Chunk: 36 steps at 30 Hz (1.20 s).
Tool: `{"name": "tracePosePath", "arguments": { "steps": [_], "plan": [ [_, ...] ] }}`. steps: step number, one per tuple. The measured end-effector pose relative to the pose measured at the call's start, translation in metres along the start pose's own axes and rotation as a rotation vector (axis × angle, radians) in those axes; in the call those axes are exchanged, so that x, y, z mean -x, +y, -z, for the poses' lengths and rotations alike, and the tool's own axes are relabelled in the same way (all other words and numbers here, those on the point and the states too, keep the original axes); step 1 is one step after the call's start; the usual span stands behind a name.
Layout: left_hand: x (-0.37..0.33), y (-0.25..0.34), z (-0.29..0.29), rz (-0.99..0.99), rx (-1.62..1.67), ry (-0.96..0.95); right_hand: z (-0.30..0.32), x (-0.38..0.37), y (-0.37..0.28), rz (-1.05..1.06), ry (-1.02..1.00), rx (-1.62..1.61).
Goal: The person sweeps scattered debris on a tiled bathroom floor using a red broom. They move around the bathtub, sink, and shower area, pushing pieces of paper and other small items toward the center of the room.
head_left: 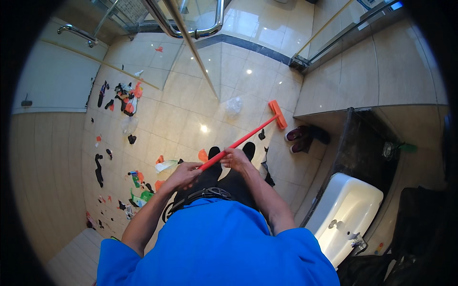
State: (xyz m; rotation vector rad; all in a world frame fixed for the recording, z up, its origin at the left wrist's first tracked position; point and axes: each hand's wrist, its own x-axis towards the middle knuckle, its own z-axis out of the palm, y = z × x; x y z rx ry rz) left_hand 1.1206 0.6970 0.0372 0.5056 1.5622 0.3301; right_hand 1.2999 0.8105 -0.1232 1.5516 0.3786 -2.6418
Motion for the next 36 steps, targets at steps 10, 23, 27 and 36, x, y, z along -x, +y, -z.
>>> {"name": "tracePosePath", "arguments": {
  "steps": [10,23,27,36],
  "plan": [
    [-0.051,0.047,-0.083,-0.036,0.175,-0.022,0.051,0.023,-0.024,0.222,0.097,-0.256],
    [-0.073,0.091,-0.130,0.085,0.398,-0.019,0.084,0.033,-0.052,0.225,0.156,-0.395],
    [-0.086,0.107,-0.149,0.039,0.473,-0.055,0.100,0.045,-0.074,0.247,0.176,-0.383],
    [-0.056,0.103,-0.145,0.060,0.415,-0.093,0.074,0.057,-0.041,0.310,0.133,-0.550]
  ]
}}
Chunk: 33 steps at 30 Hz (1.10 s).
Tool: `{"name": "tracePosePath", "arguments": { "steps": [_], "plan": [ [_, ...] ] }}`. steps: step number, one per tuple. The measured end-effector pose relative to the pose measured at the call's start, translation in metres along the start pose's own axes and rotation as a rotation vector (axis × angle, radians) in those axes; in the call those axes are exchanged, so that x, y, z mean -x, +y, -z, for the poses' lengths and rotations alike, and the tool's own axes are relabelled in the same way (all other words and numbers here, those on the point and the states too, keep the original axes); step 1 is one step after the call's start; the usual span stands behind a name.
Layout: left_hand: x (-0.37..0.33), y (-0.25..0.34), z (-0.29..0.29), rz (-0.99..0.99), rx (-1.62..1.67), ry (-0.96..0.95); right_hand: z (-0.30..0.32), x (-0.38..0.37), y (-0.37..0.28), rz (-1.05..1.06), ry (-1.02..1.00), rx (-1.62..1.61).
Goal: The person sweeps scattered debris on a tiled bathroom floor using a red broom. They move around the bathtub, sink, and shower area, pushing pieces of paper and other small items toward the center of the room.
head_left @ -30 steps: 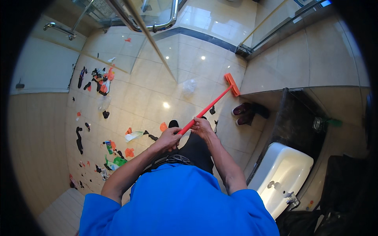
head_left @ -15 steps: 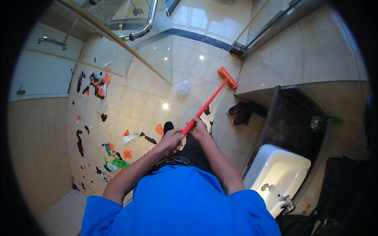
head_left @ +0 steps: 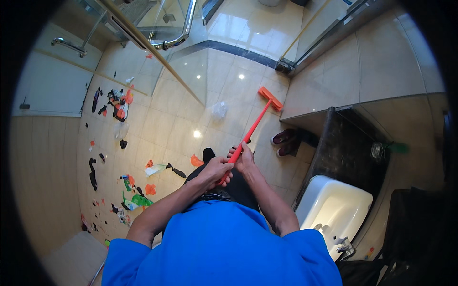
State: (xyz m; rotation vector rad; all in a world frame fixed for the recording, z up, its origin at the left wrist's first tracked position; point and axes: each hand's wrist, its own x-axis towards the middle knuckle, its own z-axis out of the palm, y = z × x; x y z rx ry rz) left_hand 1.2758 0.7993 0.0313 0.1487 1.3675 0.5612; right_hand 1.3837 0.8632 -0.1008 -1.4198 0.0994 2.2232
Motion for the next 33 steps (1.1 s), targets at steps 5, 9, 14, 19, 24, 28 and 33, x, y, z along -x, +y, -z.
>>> {"name": "tracePosePath", "arguments": {
  "steps": [5,9,14,19,24,28,33],
  "plan": [
    [0.002,-0.006,0.015,-0.016,0.107,-0.107,-0.010,0.015,0.023,0.015,0.040,-0.036],
    [-0.002,0.005,0.009,-0.021,0.181,-0.138,-0.017,0.029,0.021,0.092,0.075,-0.006],
    [-0.016,0.015,-0.001,0.024,0.101,-0.085,-0.021,0.031,0.006,0.098,0.008,-0.054],
    [-0.038,0.029,-0.009,0.023,0.107,-0.031,-0.025,0.016,-0.019,0.104,0.005,-0.005],
    [-0.064,0.063,-0.034,0.003,0.178,-0.004,-0.023,-0.010,-0.065,0.112,0.030,0.047],
    [-0.095,0.090,-0.065,-0.023,0.236,-0.001,-0.020,-0.032,-0.116,0.094,0.021,0.083],
    [-0.122,0.117,-0.097,-0.024,0.256,0.012,-0.007,-0.051,-0.164,0.096,-0.016,0.101]
  ]
}}
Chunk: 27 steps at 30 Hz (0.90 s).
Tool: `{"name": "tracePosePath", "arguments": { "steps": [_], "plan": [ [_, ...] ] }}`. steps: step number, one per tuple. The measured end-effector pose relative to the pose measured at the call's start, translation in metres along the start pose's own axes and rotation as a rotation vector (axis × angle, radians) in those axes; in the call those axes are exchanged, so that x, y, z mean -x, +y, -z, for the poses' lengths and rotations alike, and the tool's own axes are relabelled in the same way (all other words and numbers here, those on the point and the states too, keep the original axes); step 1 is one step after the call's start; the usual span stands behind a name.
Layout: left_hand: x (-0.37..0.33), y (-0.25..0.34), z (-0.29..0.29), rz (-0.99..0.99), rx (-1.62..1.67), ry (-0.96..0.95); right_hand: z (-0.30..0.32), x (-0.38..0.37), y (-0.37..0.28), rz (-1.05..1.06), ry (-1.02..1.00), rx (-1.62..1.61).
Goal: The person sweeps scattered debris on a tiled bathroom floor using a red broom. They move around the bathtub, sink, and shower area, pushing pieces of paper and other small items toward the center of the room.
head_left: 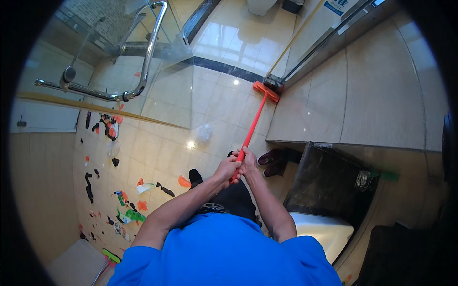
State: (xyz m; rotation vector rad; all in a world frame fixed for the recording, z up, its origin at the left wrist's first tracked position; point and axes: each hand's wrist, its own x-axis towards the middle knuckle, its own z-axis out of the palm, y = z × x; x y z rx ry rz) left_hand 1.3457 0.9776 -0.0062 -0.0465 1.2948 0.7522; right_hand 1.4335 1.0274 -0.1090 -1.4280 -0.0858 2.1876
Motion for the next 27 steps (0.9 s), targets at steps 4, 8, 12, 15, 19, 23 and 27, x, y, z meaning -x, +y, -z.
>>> {"name": "tracePosePath", "arguments": {
  "steps": [4,8,12,15,19,23,27],
  "plan": [
    [-0.001,-0.005,-0.006,0.008,-0.023,-0.006,0.009,0.010,-0.007,-0.017,-0.036,0.019],
    [-0.001,-0.016,-0.006,-0.001,-0.041,0.000,0.013,0.011,0.000,0.026,-0.019,0.045],
    [0.003,-0.030,0.012,-0.001,-0.021,-0.038,0.009,0.022,0.017,0.050,0.002,0.047],
    [0.023,-0.040,0.029,0.041,-0.049,-0.041,0.013,0.031,0.045,0.043,-0.017,0.006],
    [0.056,-0.051,0.059,0.102,-0.024,-0.067,0.001,0.062,0.082,0.010,-0.010,-0.017],
    [0.083,-0.060,0.079,0.146,-0.007,-0.132,-0.014,0.093,0.104,-0.011,0.043,-0.018],
    [0.083,-0.063,0.079,0.138,0.016,-0.138,-0.006,0.090,0.110,0.036,0.042,-0.030]
  ]
}}
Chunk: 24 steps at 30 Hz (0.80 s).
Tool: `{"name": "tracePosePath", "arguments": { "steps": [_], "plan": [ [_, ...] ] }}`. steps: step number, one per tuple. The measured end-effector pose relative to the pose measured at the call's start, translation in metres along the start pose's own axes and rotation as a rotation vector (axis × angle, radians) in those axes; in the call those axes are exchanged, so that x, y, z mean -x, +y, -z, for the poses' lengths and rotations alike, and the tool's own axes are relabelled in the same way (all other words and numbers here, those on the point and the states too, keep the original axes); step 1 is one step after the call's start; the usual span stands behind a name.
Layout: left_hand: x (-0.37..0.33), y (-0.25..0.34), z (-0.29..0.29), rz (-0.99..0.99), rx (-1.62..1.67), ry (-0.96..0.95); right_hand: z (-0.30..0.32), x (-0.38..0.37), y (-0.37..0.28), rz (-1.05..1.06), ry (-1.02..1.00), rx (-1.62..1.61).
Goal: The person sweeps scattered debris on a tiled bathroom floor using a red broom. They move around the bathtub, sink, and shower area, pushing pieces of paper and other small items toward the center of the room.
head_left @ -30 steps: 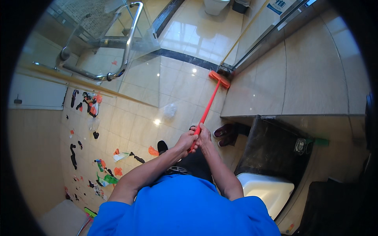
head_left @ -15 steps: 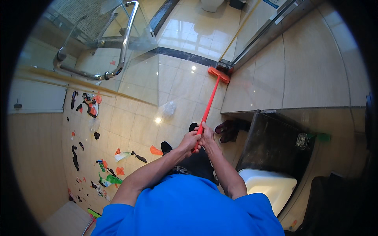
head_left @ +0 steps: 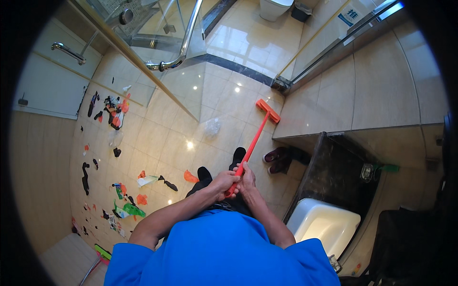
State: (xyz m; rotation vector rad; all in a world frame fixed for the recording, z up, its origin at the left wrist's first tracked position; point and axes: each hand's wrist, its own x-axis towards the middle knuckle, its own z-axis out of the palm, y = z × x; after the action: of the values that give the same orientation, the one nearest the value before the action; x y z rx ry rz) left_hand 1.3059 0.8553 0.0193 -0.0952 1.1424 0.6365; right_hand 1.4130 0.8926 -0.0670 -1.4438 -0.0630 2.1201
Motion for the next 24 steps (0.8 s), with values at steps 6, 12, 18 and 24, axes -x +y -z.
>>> {"name": "tracePosePath", "arguments": {
  "steps": [6,12,18,24],
  "plan": [
    [-0.028,0.025,-0.015,-0.053,0.009,0.042,0.000,-0.042,-0.027,0.053,0.017,0.077],
    [-0.083,0.047,-0.042,-0.123,0.006,0.101,0.003,-0.087,-0.074,0.083,0.013,0.117],
    [-0.113,0.060,-0.064,-0.143,-0.006,0.069,0.016,-0.103,-0.107,0.118,-0.029,0.159],
    [-0.108,0.040,-0.039,-0.129,-0.005,0.048,0.006,-0.092,-0.087,0.089,-0.007,0.208]
  ]
}}
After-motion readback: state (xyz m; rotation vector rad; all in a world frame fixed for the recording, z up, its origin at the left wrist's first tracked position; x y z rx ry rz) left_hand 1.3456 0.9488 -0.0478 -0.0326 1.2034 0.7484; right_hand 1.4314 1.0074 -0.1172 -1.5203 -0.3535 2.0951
